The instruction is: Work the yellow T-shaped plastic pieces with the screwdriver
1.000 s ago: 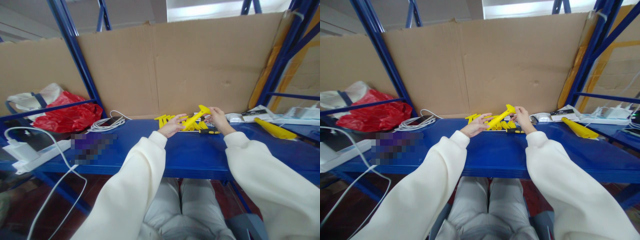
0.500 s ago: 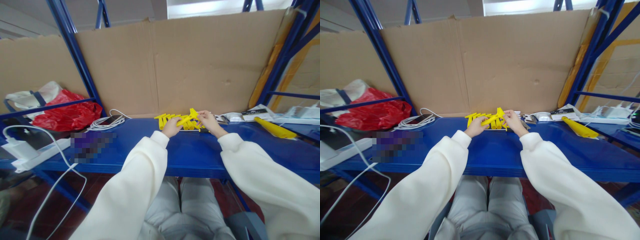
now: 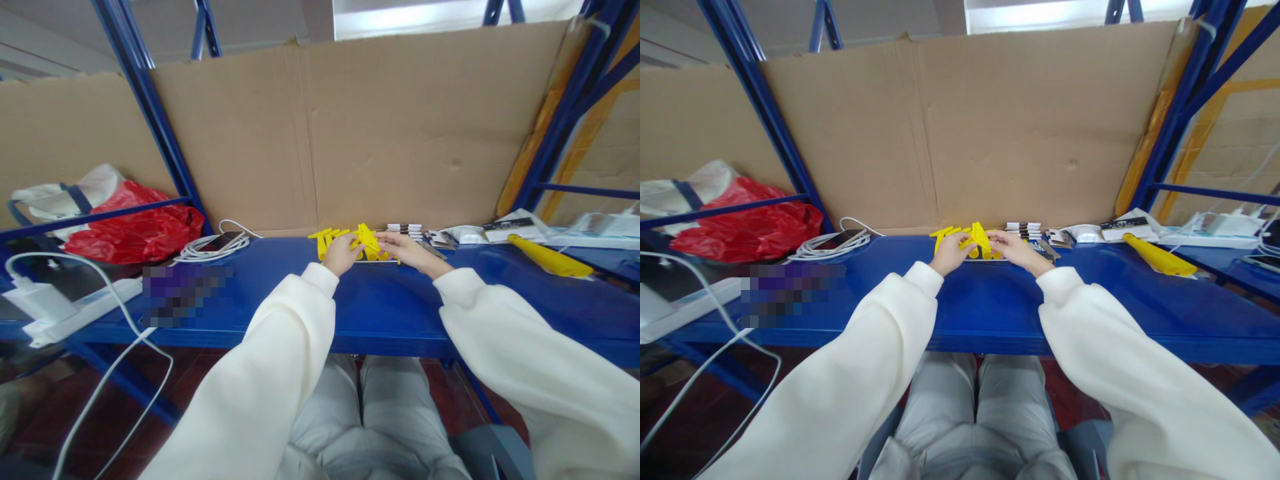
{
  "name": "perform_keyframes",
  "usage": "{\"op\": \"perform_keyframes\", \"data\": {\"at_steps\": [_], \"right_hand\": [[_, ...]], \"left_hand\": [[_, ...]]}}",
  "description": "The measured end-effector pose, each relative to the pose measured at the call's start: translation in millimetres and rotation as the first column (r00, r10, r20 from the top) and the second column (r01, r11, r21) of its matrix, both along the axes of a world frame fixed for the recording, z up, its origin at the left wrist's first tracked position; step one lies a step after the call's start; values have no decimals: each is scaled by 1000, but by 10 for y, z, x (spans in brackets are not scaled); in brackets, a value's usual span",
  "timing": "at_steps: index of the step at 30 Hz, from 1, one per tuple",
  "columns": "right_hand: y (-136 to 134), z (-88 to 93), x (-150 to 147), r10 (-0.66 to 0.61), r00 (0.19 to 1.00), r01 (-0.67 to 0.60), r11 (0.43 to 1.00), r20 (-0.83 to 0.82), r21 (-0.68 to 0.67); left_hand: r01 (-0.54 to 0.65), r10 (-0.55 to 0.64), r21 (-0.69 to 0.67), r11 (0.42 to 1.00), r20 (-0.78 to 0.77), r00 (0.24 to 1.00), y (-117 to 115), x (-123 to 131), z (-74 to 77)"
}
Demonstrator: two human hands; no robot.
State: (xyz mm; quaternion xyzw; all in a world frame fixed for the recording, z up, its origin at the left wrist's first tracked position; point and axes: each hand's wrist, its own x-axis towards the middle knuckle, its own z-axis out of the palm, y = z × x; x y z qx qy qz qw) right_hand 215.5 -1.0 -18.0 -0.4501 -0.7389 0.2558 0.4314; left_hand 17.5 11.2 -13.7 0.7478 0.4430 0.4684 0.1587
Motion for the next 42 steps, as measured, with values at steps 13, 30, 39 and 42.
{"op": "perform_keyframes", "data": {"at_steps": [13,30,39,42], "right_hand": [[188,98,809,-603,754,523,791,259,318],[220,-66,1173,-639,531,703,699,556,132],[271,-122,1229,-646,474,765,639,599,83],[308,-140,1254,-631,455,761,642,628,94]], "left_hand": [[-37,38,-49,998,24,999,-12,-37,10],[-77,79,21,997,-371,925,-58,-50,52],[-64,65,17,998,-370,927,-60,-46,53],[-61,61,9,998,-373,926,-59,-46,56]]}}
